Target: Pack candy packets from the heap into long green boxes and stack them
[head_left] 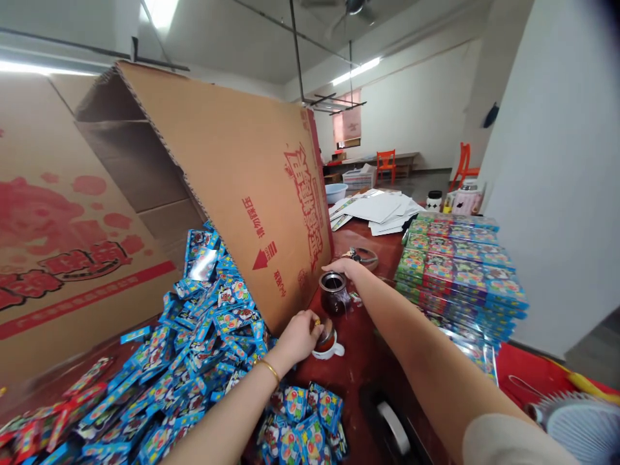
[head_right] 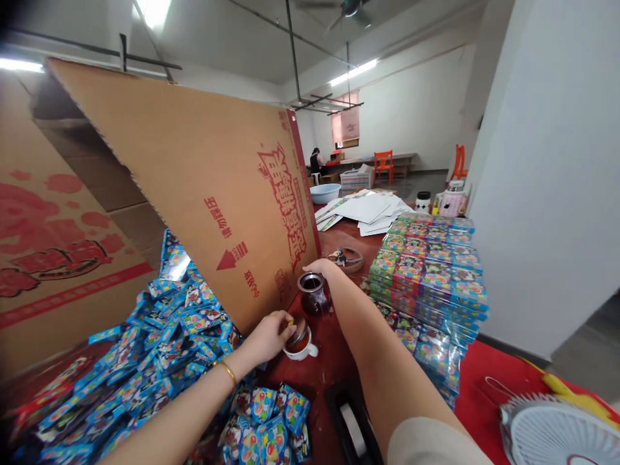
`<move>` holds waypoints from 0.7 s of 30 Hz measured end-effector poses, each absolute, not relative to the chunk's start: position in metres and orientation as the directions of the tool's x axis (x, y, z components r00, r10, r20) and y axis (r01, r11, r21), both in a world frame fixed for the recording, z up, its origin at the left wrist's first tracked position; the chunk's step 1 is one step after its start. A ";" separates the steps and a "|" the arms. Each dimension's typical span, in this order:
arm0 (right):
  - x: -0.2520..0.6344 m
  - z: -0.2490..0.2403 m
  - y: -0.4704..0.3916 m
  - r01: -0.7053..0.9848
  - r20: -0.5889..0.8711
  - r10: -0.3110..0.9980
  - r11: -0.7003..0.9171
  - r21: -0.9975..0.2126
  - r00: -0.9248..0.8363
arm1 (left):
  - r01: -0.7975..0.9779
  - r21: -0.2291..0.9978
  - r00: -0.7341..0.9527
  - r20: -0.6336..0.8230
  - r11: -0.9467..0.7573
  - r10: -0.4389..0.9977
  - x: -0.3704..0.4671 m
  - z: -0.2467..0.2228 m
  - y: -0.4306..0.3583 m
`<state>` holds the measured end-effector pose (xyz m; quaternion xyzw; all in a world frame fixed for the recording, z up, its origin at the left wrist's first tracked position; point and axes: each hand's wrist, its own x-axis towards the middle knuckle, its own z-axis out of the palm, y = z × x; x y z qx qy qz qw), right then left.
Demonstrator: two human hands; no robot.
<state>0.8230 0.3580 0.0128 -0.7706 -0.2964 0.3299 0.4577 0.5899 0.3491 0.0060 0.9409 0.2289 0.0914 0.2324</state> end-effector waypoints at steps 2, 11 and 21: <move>0.825 0.008 0.360 0.084 -0.312 0.738 -0.445 -0.892 0.598 | 0.366 0.490 0.885 0.080 -0.791 0.459 0.589 0.004 0.348; 0.823 0.009 0.361 -0.080 -0.341 0.724 -0.370 -0.926 0.599 | 0.316 0.526 0.886 0.134 -0.789 0.444 0.581 0.005 0.346; 0.825 0.026 0.354 0.038 -0.177 0.724 -0.270 -0.962 0.667 | 0.299 0.539 0.884 0.154 -0.787 0.442 0.577 0.003 0.344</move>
